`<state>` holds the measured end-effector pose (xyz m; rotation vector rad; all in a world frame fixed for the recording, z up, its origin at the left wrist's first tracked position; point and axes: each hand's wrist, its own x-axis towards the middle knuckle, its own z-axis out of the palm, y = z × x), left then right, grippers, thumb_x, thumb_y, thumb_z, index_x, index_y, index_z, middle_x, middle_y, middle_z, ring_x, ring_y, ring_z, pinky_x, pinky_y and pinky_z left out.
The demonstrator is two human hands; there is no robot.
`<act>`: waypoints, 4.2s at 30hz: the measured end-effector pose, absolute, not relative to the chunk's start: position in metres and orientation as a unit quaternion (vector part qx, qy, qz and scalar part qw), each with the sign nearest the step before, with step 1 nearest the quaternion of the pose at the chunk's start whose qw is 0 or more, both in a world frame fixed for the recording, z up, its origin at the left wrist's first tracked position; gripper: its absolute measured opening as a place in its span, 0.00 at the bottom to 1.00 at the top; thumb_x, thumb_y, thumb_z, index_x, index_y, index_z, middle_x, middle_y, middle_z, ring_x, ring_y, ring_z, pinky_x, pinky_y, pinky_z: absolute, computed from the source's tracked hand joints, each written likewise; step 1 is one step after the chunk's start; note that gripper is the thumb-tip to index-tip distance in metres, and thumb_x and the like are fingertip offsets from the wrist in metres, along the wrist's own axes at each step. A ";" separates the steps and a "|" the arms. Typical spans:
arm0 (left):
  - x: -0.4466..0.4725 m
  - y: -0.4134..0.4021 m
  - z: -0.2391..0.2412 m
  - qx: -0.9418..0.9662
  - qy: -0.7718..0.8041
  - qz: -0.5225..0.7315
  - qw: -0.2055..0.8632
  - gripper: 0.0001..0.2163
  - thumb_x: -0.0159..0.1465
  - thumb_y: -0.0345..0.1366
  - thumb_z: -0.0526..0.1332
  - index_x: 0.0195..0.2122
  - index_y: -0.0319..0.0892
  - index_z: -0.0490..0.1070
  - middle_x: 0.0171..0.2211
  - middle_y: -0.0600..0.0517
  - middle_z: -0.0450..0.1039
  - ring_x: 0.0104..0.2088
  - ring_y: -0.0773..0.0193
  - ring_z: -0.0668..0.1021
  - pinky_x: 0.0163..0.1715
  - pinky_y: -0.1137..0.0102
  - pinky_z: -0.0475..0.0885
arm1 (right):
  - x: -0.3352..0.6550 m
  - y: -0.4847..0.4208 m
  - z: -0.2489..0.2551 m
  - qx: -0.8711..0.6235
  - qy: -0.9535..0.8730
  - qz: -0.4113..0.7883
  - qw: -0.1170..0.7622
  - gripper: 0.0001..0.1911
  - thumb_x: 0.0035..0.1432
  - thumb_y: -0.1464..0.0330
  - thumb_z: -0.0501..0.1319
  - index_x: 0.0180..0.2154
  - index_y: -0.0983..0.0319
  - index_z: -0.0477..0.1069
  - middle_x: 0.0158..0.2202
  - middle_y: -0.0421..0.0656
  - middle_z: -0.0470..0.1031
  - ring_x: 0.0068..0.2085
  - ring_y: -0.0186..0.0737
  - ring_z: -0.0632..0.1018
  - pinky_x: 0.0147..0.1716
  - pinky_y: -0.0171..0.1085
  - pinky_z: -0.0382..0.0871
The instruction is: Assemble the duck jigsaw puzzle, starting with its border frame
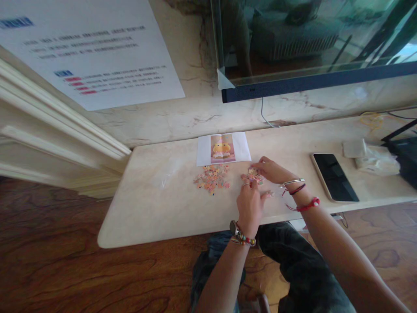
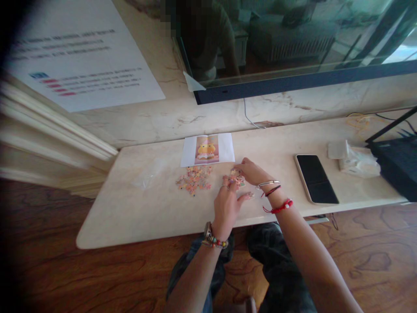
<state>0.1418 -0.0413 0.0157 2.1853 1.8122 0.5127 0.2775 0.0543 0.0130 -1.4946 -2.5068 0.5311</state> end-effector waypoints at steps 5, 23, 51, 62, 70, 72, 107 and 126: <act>0.160 -0.050 0.009 0.774 0.601 0.161 0.116 0.15 0.57 0.40 0.61 0.43 0.41 0.65 0.44 0.45 0.65 0.43 0.59 0.72 0.38 0.69 0.70 | 0.295 0.030 0.010 -0.540 -0.815 0.167 0.130 0.19 0.54 0.76 0.52 0.49 0.64 0.67 0.39 0.50 0.68 0.33 0.36 0.72 0.38 0.37 0.66; 0.122 -0.029 0.004 0.733 0.656 0.144 0.109 0.24 0.57 0.39 0.61 0.54 0.41 0.57 0.42 0.45 0.66 0.40 0.58 0.73 0.34 0.70 0.69 | 0.279 0.013 0.012 -0.570 -0.785 0.215 0.114 0.18 0.45 0.72 0.64 0.41 0.67 0.69 0.37 0.49 0.69 0.32 0.38 0.72 0.35 0.35 0.66; 0.065 -0.011 0.013 0.701 0.623 0.305 0.166 0.19 0.54 0.28 0.63 0.48 0.41 0.65 0.41 0.47 0.70 0.37 0.62 0.75 0.38 0.66 0.71 | 0.258 0.002 -0.010 -0.592 -0.745 0.165 0.258 0.13 0.51 0.69 0.58 0.41 0.63 0.71 0.32 0.45 0.67 0.27 0.36 0.69 0.31 0.37 0.68; 0.045 -0.006 0.005 0.753 0.595 0.243 0.146 0.11 0.57 0.29 0.60 0.42 0.41 0.68 0.38 0.50 0.69 0.33 0.67 0.74 0.35 0.71 0.70 | 0.249 0.007 -0.010 -0.619 -0.719 0.160 0.272 0.10 0.53 0.71 0.55 0.37 0.65 0.71 0.33 0.45 0.66 0.26 0.34 0.69 0.31 0.37 0.67; 0.068 -0.023 0.010 0.771 0.588 0.228 0.084 0.10 0.54 0.33 0.63 0.39 0.44 0.71 0.47 0.47 0.63 0.48 0.55 0.66 0.47 0.58 0.65 | 0.257 0.004 -0.008 -0.607 -0.719 0.194 0.276 0.10 0.51 0.70 0.57 0.37 0.64 0.69 0.33 0.44 0.66 0.24 0.32 0.68 0.28 0.36 0.67; 0.074 -0.025 0.010 0.770 0.592 0.227 0.069 0.11 0.55 0.34 0.62 0.41 0.46 0.70 0.52 0.47 0.59 0.53 0.52 0.63 0.50 0.55 0.62 | 0.254 0.002 -0.005 -0.585 -0.736 0.201 0.274 0.13 0.52 0.68 0.57 0.41 0.63 0.69 0.35 0.44 0.65 0.24 0.32 0.68 0.29 0.36 0.68; 0.066 -0.005 0.014 0.804 0.548 0.217 0.083 0.10 0.61 0.38 0.55 0.42 0.52 0.70 0.61 0.54 0.49 0.60 0.45 0.50 0.52 0.42 0.53 | 0.208 0.075 0.021 -0.562 -0.818 0.121 0.036 0.07 0.52 0.72 0.56 0.32 0.62 0.74 0.38 0.49 0.68 0.38 0.41 0.69 0.39 0.39 0.64; 0.041 0.004 0.013 0.712 0.621 0.321 0.059 0.10 0.58 0.30 0.57 0.39 0.46 0.72 0.55 0.47 0.59 0.58 0.48 0.56 0.52 0.48 0.55 | 0.222 0.083 0.030 -0.523 -0.815 0.221 0.117 0.04 0.49 0.75 0.58 0.26 0.63 0.70 0.29 0.43 0.68 0.30 0.34 0.70 0.32 0.32 0.64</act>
